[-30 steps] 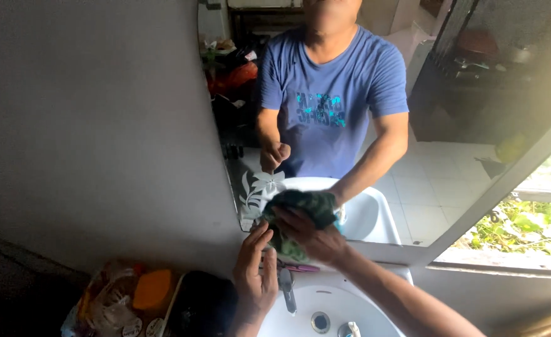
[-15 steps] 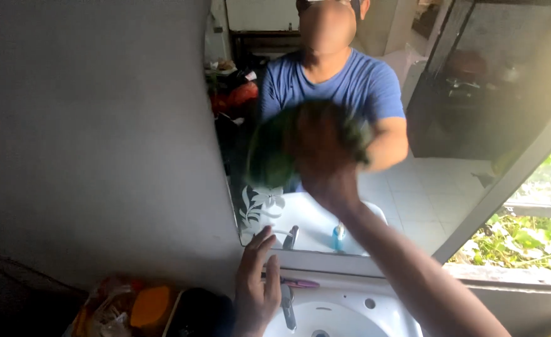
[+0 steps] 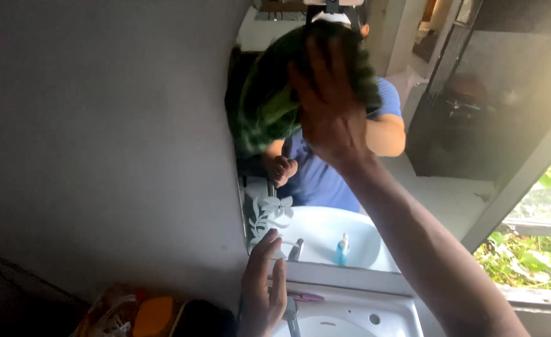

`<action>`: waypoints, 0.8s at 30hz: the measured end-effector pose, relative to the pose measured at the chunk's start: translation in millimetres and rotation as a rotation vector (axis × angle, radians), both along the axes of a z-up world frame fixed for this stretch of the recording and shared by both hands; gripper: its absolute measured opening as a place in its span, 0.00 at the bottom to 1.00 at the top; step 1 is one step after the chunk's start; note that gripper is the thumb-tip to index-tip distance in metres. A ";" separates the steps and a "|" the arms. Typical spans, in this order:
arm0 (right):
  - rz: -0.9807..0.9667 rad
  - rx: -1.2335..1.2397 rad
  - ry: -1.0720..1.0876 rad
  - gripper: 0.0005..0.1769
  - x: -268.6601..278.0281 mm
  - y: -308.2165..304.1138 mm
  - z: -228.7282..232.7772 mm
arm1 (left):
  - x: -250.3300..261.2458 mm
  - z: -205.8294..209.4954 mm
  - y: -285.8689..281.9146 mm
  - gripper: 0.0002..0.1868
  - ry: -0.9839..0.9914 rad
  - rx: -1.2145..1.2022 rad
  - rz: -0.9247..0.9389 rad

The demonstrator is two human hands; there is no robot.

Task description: Cleaning a bathroom mirror using a cloth.

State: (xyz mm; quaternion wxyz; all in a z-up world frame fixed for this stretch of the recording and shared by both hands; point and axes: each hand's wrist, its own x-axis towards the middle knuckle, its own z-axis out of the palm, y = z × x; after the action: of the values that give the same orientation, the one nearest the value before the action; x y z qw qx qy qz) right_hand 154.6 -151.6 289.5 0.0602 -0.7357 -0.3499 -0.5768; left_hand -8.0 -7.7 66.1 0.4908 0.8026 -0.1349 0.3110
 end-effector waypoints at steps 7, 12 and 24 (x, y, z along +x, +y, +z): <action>0.056 -0.133 0.089 0.29 -6.6 4.4 -92.1 | 25.4 23.0 3.7 0.23 -0.239 0.051 0.077; 0.112 -0.238 0.096 0.28 -4.0 -1.8 -99.0 | 45.7 40.2 1.2 0.27 -0.255 0.065 0.032; 0.067 -0.164 -0.072 0.27 1.5 24.3 -52.7 | 54.9 19.5 -9.1 0.26 -0.198 0.005 -0.030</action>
State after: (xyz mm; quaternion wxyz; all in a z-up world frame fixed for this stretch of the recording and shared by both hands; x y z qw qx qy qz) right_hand 156.1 -127.3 236.8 0.0064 -0.7049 -0.4221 -0.5700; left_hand 46.9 -16.9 85.6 0.4775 0.7671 -0.1955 0.3813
